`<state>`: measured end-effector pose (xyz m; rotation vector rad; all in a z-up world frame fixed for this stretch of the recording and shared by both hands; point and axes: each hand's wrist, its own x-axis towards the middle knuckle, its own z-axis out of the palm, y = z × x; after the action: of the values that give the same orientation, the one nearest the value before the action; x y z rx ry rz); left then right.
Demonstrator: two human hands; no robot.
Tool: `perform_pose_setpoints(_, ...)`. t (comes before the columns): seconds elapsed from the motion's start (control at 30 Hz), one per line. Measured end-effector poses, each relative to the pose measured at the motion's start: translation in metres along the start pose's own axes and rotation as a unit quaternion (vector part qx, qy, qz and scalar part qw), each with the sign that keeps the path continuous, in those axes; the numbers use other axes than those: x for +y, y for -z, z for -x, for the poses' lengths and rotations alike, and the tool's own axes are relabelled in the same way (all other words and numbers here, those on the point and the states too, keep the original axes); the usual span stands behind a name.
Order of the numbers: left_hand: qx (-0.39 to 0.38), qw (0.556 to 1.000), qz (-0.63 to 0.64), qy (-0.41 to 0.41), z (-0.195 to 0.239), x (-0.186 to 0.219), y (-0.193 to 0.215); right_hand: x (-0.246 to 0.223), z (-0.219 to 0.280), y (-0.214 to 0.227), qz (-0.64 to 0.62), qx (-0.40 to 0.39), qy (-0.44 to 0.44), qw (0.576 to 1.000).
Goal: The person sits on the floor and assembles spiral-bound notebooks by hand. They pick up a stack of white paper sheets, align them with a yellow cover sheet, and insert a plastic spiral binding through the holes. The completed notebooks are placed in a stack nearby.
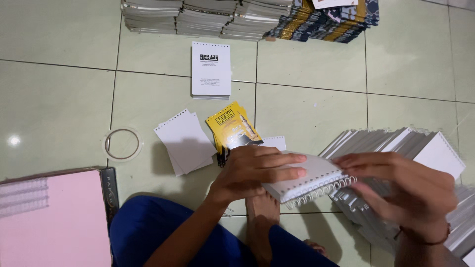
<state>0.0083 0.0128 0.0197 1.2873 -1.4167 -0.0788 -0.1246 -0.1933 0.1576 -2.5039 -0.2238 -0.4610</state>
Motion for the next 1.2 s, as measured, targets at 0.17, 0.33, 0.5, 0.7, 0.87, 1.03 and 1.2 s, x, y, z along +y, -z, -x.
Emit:
perform_pose_setpoints(0.17,0.015,0.999,-0.045,-0.02,0.001,-0.001,-0.002,-0.003,0.0,0.003,0.007,-0.018,-0.002,1.0)
perform_pose_setpoints(0.33,0.029,0.998,-0.048,-0.027,0.005,-0.005,-0.01,0.001,0.009,-0.001,0.024,-0.004,0.012,1.0)
perform_pose_setpoints(0.5,0.067,0.993,-0.089,-0.046,0.007,-0.009,-0.016,0.001,0.004,-0.011,0.063,0.071,0.111,0.989)
perform_pose_setpoints(0.7,0.071,0.989,-0.119,-0.044,0.01,-0.012,-0.019,0.004,0.007,-0.007,-0.007,0.041,0.067,0.997)
perform_pose_setpoints(0.87,0.053,0.995,-0.084,-0.034,0.007,-0.004,-0.015,-0.005,0.003,-0.01,-0.058,0.023,0.03,0.998)
perform_pose_setpoints(1.03,0.055,0.986,-0.142,-0.062,0.007,-0.01,-0.022,-0.012,-0.003,-0.011,-0.015,0.029,0.037,0.999)
perform_pose_setpoints(1.2,0.071,0.988,-0.123,-0.062,0.007,-0.015,-0.021,-0.011,-0.004,-0.013,-0.041,0.038,0.005,0.998)
